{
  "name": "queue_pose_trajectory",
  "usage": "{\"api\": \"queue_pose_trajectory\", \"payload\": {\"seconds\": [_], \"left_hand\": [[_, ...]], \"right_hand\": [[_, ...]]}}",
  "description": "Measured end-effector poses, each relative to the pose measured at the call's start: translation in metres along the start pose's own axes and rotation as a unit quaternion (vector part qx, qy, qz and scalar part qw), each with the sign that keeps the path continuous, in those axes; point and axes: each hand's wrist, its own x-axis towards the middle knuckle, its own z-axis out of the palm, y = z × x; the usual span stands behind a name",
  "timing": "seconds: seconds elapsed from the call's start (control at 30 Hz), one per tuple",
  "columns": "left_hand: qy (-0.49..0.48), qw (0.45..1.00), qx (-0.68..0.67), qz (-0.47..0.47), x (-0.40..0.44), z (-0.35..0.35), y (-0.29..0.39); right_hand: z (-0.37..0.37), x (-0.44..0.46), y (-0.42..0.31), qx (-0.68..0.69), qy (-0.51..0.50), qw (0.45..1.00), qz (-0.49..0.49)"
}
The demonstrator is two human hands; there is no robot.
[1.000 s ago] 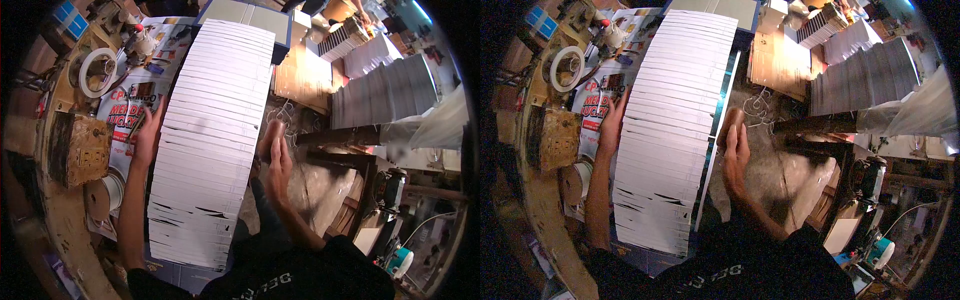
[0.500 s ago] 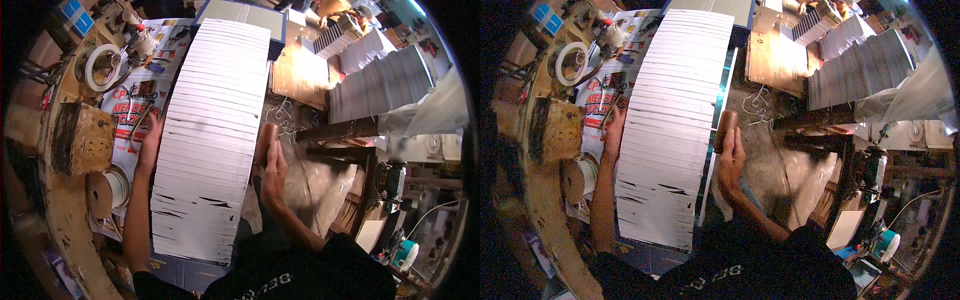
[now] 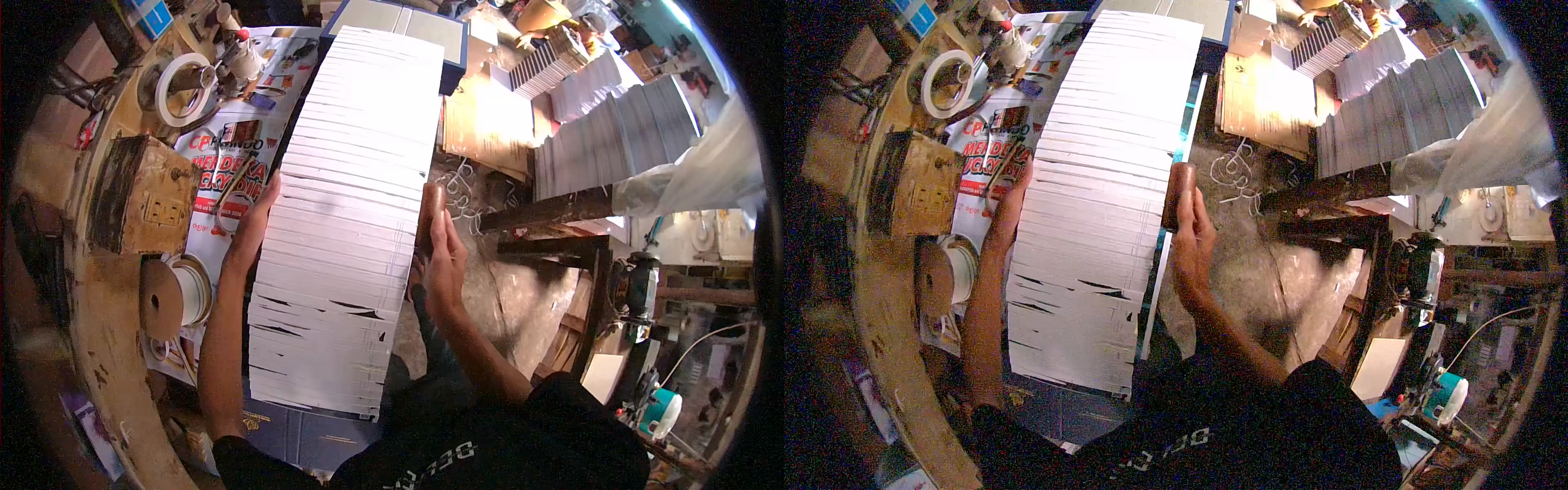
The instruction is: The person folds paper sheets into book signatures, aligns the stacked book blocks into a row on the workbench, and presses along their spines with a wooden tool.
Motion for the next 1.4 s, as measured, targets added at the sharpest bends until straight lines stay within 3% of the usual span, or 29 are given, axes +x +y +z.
{"api": "queue_pose_trajectory", "payload": {"seconds": [0.03, 0.1, 0.13, 0.3, 0.33, 0.43, 0.47, 0.5, 0.57, 0.7, 0.77, 0.83, 0.9, 0.97, 1.1, 1.2, 1.33, 1.4], "left_hand": [[0.049, 0.952, 0.296, 0.065, -0.004, 0.007, 0.004], [0.054, 0.941, 0.335, -0.010, -0.010, 0.020, 0.015], [0.052, 0.910, 0.411, 0.004, -0.011, 0.014, 0.012], [0.024, 0.911, 0.403, 0.083, -0.008, 0.018, 0.002], [0.021, 0.916, 0.392, 0.082, -0.006, 0.015, 0.001], [0.025, 0.918, 0.389, 0.075, -0.002, 0.007, -0.001], [0.029, 0.916, 0.394, 0.070, -0.003, 0.005, -0.004], [0.027, 0.916, 0.394, 0.068, -0.004, 0.006, -0.003], [0.023, 0.911, 0.400, 0.097, -0.006, 0.009, -0.002], [0.044, 0.907, 0.409, 0.086, -0.001, -0.005, -0.008], [0.011, 0.895, 0.436, 0.095, 0.002, -0.022, -0.014], [0.019, 0.890, 0.443, 0.103, -0.001, -0.014, -0.008], [0.024, 0.883, 0.457, 0.102, 0.002, -0.021, -0.004], [0.014, 0.841, 0.529, 0.112, 0.005, -0.026, -0.003], [0.010, 0.855, 0.506, 0.115, -0.004, 0.000, 0.003], [0.002, 0.859, 0.498, 0.118, -0.004, 0.000, 0.002], [0.001, 0.857, 0.502, 0.118, -0.002, 0.002, 0.004], [-0.018, 0.853, 0.505, 0.133, 0.002, -0.011, -0.003]], "right_hand": [[-0.001, 0.001, 0.003, 0.032, 0.009, 0.999, 0.016], [-0.009, 0.009, 0.027, 0.095, 0.039, 0.994, -0.023], [-0.011, 0.003, 0.018, 0.079, 0.041, 0.995, -0.035], [0.006, -0.019, 0.016, 0.001, 0.027, 0.999, -0.030], [0.007, -0.025, 0.007, 0.091, 0.012, 0.996, 0.009], [0.000, -0.024, 0.019, 0.089, 0.067, 0.994, -0.003], [-0.008, -0.027, 0.021, -0.066, 0.009, 0.998, -0.011], [0.001, -0.029, 0.022, -0.055, 0.016, 0.998, -0.022], [0.000, -0.033, 0.017, 0.096, 0.024, 0.994, 0.037], [-0.006, -0.039, 0.012, 0.028, 0.040, 0.999, 0.016], [-0.007, -0.037, 0.023, 0.050, -0.005, 0.998, 0.031], [-0.009, -0.039, 0.013, 0.077, 0.067, 0.995, 0.012], [-0.009, -0.047, -0.001, 0.039, 0.052, 0.997, 0.036], [-0.009, -0.044, 0.017, 0.043, -0.021, 0.999, 0.020], [-0.007, -0.046, 0.013, 0.077, 0.065, 0.994, 0.033], [-0.002, -0.034, 0.030, 0.000, 0.009, 0.999, -0.037], [-0.005, -0.028, 0.031, 0.076, 0.080, 0.993, -0.041], [-0.003, -0.027, 0.035, 0.038, 0.045, 0.998, -0.033]]}}
